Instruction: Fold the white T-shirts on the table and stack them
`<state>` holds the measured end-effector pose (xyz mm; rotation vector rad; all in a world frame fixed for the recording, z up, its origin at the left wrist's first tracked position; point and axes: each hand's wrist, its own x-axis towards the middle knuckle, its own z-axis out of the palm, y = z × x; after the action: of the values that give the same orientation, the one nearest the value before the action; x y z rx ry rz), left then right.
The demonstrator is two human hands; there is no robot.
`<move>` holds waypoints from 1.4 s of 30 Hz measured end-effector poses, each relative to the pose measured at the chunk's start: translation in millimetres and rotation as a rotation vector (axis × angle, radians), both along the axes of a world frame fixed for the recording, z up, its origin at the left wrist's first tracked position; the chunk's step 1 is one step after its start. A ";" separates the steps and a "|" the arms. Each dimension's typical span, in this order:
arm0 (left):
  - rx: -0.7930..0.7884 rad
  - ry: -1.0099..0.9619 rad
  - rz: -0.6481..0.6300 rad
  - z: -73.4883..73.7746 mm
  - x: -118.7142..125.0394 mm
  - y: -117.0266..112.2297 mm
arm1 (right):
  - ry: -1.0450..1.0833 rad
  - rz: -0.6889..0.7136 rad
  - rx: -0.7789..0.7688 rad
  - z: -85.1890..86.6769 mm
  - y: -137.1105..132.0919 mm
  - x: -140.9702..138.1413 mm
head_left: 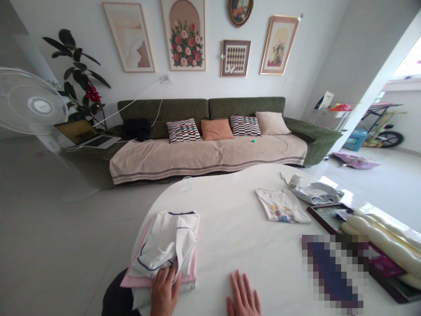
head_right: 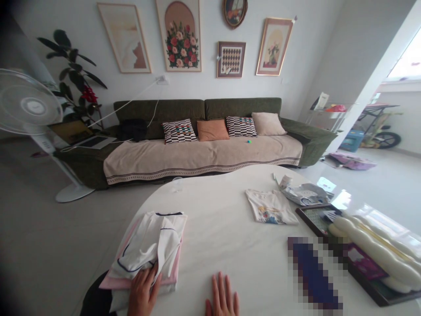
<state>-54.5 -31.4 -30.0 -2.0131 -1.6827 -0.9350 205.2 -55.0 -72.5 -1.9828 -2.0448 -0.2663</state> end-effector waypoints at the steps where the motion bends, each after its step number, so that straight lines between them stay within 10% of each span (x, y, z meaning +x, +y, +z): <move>1: 0.000 -0.003 -0.001 0.5 0.4 0.1 | 0.001 0.002 0.000 -0.4 -0.1 0.4; 32: -0.014 0.044 0.014 8.3 1.6 1.1 | 0.123 0.053 -0.025 2.1 -2.4 2.3; 37: -0.249 -0.010 -0.083 61.1 10.3 -3.5 | 0.183 0.078 -0.125 18.2 -3.0 7.4; 42: -0.612 0.076 -0.344 132.6 37.5 -36.8 | 0.279 0.344 -0.277 114.2 -3.2 -6.1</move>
<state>-16.9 -68.2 102.6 -2.7593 -1.7581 -0.4487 199.0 -58.1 41.7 -1.6464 -2.2745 0.3622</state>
